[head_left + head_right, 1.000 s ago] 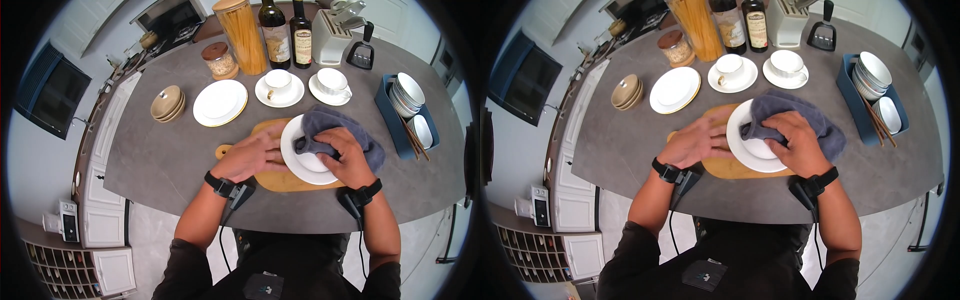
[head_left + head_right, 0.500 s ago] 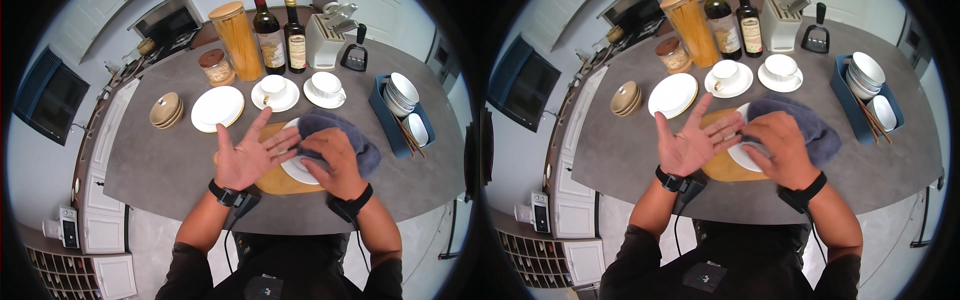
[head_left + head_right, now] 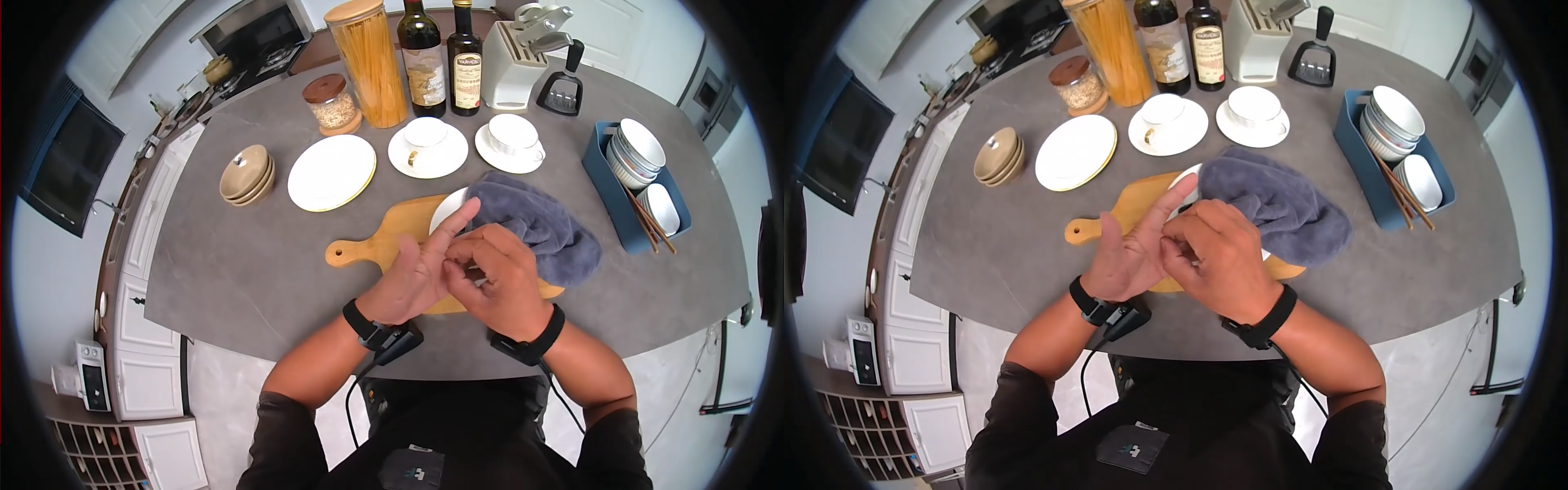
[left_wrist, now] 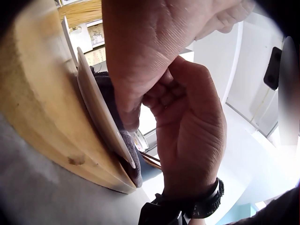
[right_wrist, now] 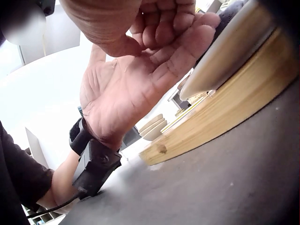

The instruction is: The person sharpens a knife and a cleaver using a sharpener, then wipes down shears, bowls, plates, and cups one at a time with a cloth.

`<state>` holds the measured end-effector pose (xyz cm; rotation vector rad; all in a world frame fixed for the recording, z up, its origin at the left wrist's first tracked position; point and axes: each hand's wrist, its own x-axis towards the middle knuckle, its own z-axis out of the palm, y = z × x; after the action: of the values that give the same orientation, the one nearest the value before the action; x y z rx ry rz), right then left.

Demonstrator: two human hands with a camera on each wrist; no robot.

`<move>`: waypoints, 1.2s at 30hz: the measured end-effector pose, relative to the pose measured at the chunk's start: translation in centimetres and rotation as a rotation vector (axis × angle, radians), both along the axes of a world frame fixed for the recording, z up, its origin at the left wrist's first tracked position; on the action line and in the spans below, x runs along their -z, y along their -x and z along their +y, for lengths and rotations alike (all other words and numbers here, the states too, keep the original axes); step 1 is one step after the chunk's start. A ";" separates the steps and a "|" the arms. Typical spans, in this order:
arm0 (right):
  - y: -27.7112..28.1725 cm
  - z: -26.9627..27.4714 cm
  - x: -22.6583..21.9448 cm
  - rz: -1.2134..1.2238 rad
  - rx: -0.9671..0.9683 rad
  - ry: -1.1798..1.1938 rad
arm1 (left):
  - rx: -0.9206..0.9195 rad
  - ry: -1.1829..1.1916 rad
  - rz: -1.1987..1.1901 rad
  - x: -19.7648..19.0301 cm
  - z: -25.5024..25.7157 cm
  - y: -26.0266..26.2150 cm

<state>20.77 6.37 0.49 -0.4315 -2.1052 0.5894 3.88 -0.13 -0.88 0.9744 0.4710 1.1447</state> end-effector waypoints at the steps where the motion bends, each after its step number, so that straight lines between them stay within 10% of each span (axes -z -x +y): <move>1: 0.1 -0.1 0.0 0.005 0.021 -0.024 | 0.002 0.013 -0.009 0.0 0.0 -0.1; 15: 0.3 0.2 0.2 0.030 0.139 -0.217 | 0.004 0.070 0.070 -0.4 -0.2 -0.5; 29: -1.1 1.3 0.0 0.286 0.133 0.151 | 0.167 0.137 -0.477 0.1 0.4 1.8; 36: -3.7 2.1 -0.6 0.077 -0.353 0.167 | 0.052 0.016 -0.454 0.9 1.0 4.5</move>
<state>24.50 8.49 1.12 -0.1244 -2.0790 0.9749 -0.65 0.87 -1.80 0.6791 0.0883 1.2673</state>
